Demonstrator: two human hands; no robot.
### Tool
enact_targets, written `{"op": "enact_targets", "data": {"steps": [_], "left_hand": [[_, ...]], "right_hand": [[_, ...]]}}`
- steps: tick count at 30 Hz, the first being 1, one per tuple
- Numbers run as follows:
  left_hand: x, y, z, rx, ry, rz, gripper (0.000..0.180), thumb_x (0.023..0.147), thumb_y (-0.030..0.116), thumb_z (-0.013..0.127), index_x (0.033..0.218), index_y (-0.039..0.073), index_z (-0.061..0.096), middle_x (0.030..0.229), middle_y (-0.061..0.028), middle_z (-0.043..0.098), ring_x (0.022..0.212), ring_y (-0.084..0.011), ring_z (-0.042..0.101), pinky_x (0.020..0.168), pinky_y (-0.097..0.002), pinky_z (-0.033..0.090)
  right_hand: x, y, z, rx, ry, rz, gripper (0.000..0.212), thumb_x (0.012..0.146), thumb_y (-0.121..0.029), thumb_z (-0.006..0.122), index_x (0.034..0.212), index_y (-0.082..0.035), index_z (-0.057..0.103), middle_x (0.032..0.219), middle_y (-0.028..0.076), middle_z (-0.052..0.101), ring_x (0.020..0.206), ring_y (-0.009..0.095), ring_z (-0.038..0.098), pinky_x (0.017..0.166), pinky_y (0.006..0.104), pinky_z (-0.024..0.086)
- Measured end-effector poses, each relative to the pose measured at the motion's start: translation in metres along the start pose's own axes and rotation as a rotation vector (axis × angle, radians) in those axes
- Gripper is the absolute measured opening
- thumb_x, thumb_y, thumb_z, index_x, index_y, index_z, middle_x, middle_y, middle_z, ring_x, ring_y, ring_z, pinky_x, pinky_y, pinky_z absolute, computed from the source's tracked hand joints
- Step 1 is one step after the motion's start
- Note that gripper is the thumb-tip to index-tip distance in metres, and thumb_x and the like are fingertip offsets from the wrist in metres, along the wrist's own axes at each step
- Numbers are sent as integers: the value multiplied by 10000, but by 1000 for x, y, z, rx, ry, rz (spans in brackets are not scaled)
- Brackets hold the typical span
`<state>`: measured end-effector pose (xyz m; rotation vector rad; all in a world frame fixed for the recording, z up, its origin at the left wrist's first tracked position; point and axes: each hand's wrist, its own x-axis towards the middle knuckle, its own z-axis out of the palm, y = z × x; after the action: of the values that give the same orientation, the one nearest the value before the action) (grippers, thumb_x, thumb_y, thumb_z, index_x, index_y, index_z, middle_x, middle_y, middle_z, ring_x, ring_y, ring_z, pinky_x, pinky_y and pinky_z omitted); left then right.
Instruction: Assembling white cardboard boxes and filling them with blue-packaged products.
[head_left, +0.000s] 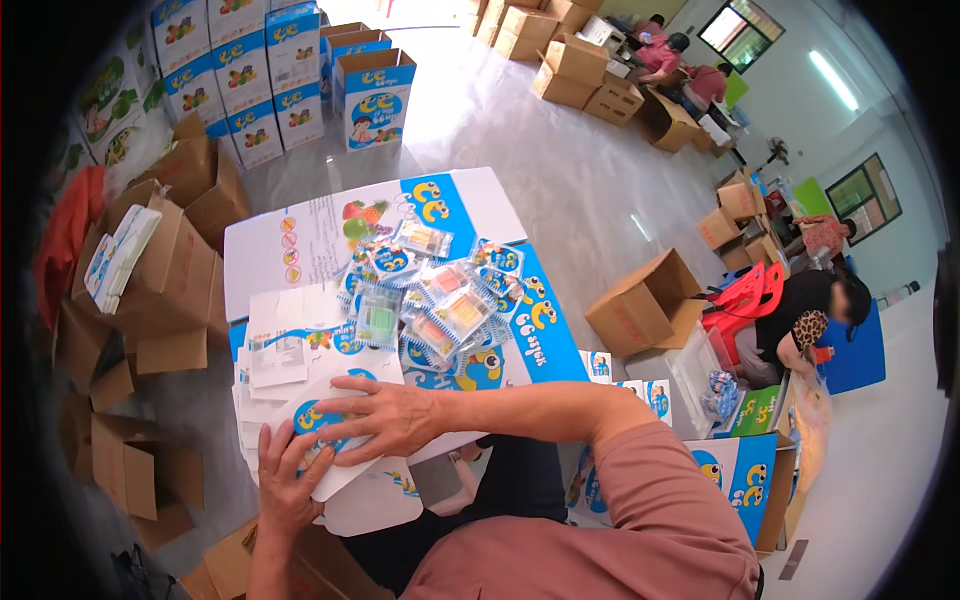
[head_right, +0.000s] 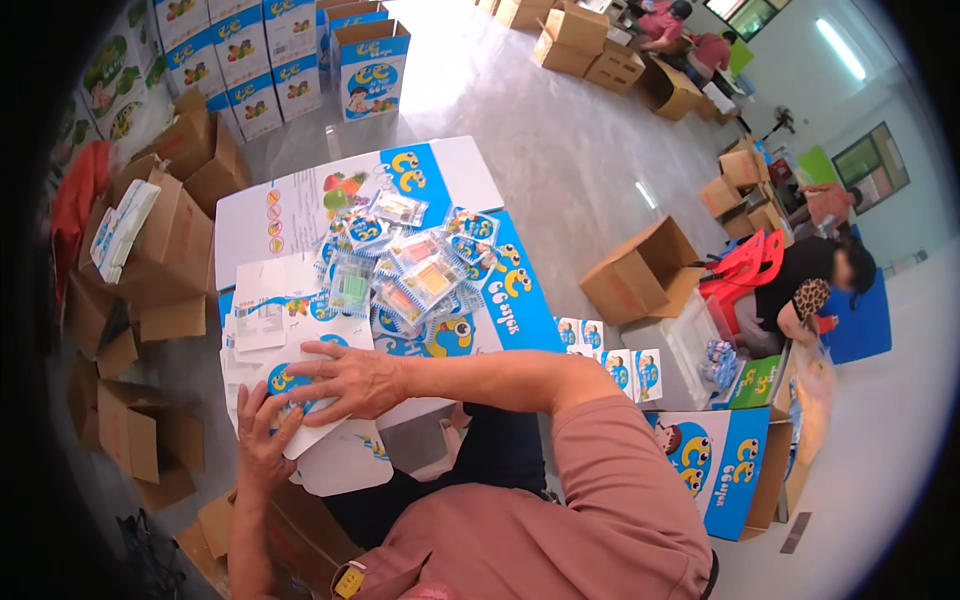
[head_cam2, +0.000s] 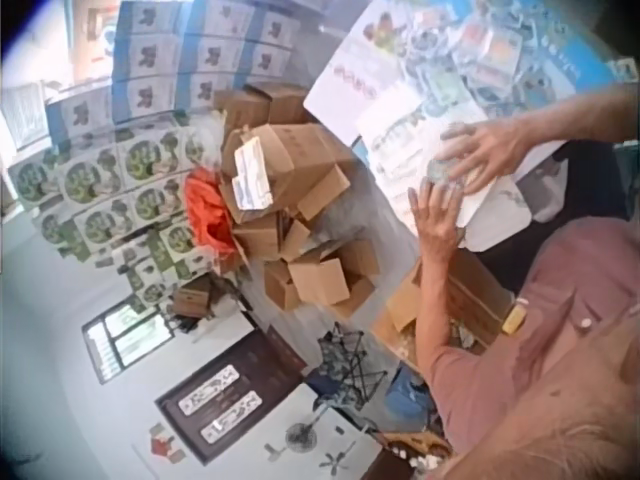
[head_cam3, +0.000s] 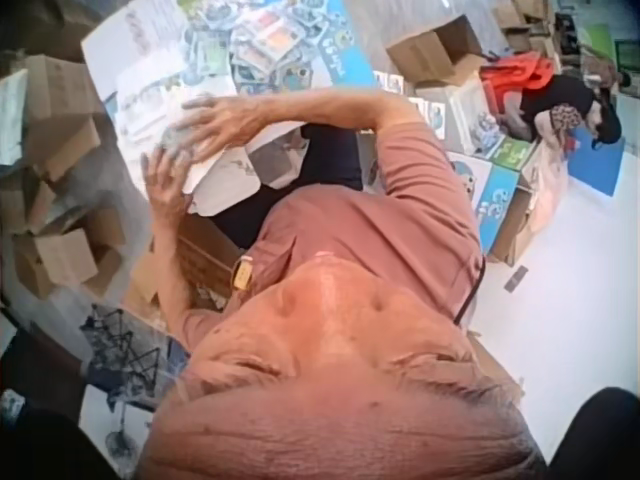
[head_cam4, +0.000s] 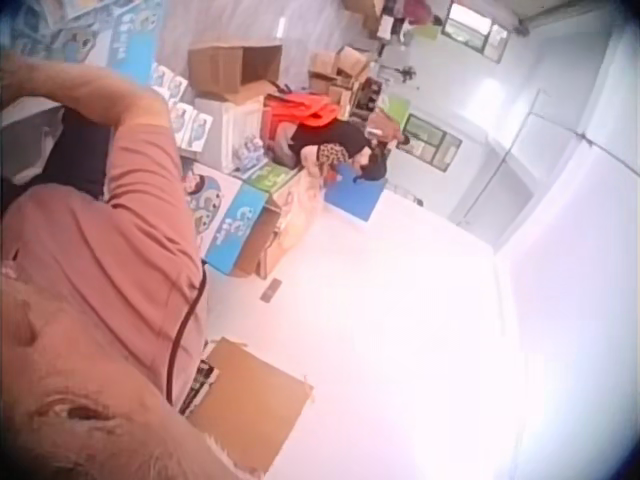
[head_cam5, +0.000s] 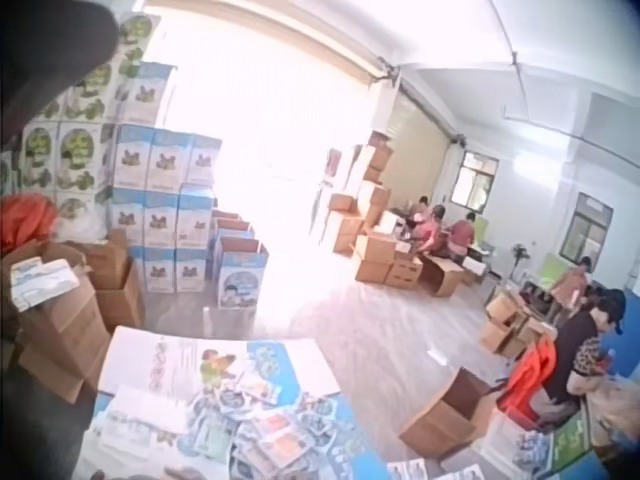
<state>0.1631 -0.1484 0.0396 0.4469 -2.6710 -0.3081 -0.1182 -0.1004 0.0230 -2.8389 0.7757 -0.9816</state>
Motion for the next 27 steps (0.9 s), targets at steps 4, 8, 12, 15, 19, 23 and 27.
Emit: {"op": "enact_targets", "data": {"steps": [4, 8, 12, 15, 19, 23, 27], "left_hand": [[-4, 3, 14, 78, 130, 64, 316, 818, 138, 714, 1133, 139, 734, 1357, -103, 635, 1311, -403, 552, 1140, -588, 371], [14, -2, 19, 147, 207, 166, 306, 870, 153, 707, 1171, 207, 719, 1362, -85, 643, 1280, -382, 590, 1115, -555, 425], [7, 2, 22, 159, 223, 139, 344, 875, 198, 720, 1217, 235, 703, 1371, -69, 640, 1296, -372, 580, 1128, -546, 417], [3, 4, 14, 90, 220, 128, 376, 856, 214, 743, 1229, 227, 699, 1374, -57, 640, 1305, -355, 574, 1138, -533, 410], [6, 8, 12, -24, 197, 62, 432, 803, 227, 797, 1222, 183, 703, 1367, -35, 647, 1308, -306, 576, 1144, -492, 408], [6, 9, 18, -7, 219, -8, 453, 766, 217, 832, 1196, 137, 717, 1339, -12, 666, 1290, -259, 588, 1129, -446, 422], [8, 8, 16, -20, 249, 15, 414, 765, 193, 838, 1158, 117, 737, 1300, 4, 689, 1253, -235, 609, 1094, -421, 447]], "right_hand": [[-4, -2, -1, -6, -26, -9, 466, 825, -125, 684, 1267, -271, 660, 1474, 91, 536, 1398, 373, 467, 1174, 630, 306], [-12, 2, -19, 24, -99, 41, 415, 848, -292, 723, 1261, -296, 686, 1489, 63, 546, 1403, 346, 478, 1193, 610, 272], [-3, -1, -28, 233, -150, 152, 403, 842, -415, 760, 1219, -277, 724, 1463, 56, 579, 1410, 320, 479, 1204, 588, 246], [-3, -10, -16, 223, -80, 211, 376, 824, -328, 802, 1173, -201, 746, 1371, 82, 647, 1376, 305, 522, 1198, 543, 285], [-4, -15, -8, 173, 9, 273, 351, 814, -217, 817, 1150, -143, 748, 1314, 85, 682, 1327, 288, 575, 1178, 503, 336], [-5, -14, -3, 90, 49, 232, 330, 815, -122, 804, 1140, -113, 745, 1300, 81, 690, 1287, 276, 610, 1144, 474, 393], [-4, -12, -7, 70, 42, 205, 307, 834, -98, 782, 1139, -104, 743, 1299, 85, 690, 1275, 273, 620, 1114, 462, 429]]}}
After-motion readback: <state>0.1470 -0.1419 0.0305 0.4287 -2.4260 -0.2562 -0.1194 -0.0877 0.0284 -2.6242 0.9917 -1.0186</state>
